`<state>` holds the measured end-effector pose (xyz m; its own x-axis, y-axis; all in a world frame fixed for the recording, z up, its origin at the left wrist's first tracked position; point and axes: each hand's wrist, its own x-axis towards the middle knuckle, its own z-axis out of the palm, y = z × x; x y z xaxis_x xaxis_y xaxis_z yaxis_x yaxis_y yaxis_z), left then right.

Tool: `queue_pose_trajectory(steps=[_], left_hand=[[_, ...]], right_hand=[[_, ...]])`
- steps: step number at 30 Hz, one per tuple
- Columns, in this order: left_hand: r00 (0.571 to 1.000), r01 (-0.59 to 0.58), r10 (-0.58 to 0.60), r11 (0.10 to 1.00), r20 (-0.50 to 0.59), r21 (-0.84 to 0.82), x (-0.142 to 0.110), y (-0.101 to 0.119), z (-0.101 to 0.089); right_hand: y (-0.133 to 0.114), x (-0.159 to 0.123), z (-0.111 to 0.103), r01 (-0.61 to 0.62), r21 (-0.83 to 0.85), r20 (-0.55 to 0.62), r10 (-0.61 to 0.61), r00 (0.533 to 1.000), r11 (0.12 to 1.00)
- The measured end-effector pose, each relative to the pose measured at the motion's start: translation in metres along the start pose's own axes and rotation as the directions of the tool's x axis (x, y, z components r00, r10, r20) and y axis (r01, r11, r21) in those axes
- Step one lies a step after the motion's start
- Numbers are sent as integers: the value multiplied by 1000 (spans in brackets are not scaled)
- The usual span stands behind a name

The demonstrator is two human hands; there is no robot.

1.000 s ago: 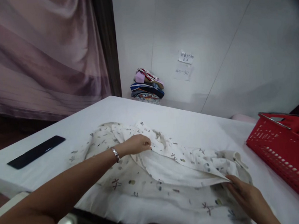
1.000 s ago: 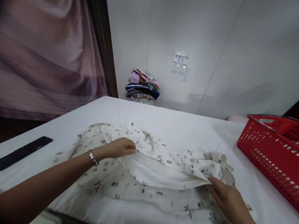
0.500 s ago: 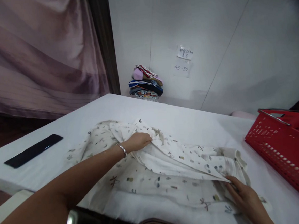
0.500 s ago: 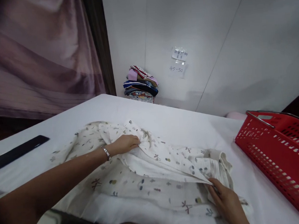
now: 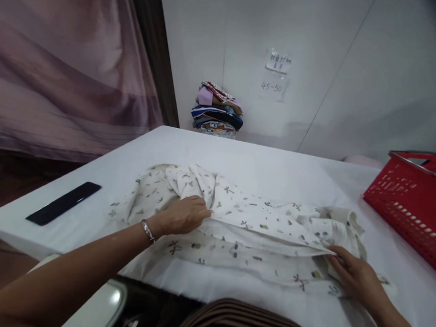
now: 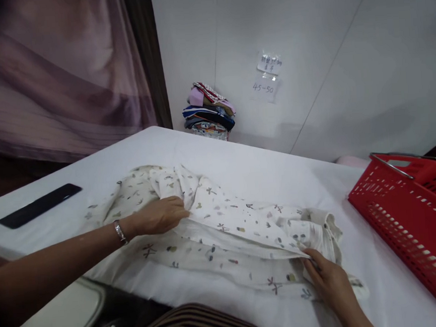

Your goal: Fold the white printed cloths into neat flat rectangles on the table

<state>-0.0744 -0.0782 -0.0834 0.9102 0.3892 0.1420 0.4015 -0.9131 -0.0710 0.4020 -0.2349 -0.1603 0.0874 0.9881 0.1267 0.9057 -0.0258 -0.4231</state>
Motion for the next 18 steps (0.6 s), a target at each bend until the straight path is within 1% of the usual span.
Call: queue_pose_trajectory(steps=[4, 5, 7, 9, 10, 13, 18], left_hand=[[1000, -24, 23, 998, -10, -53, -17, 15, 9], [1000, -10, 9, 998, -11, -63, -18, 18, 12], [998, 55, -55, 997, -4, -50, -19, 21, 17], [992, 127, -126, 992, 24, -23, -18, 21, 21], [989, 140, -139, 990, 46, -23, -17, 21, 23], [990, 118, -112, 990, 90, -70, -18, 20, 25], [995, 82, -77, 994, 66, -77, -25, 23, 25]], right_hand=[[-2, 3, 1, 2, -52, 14, -1, 1000, 999], [-4, 3, 0, 6, -61, 16, -5, 1000, 998], [-7, 5, -1, 13, -67, 17, -12, 1000, 998], [-9, 6, -3, 15, -62, 17, -14, 1000, 998], [-9, 6, -4, 14, -60, 14, -13, 1000, 998], [-7, 5, -5, 8, -71, 6, -8, 1000, 997], [-4, 4, -2, 6, -78, 29, -3, 1000, 997]])
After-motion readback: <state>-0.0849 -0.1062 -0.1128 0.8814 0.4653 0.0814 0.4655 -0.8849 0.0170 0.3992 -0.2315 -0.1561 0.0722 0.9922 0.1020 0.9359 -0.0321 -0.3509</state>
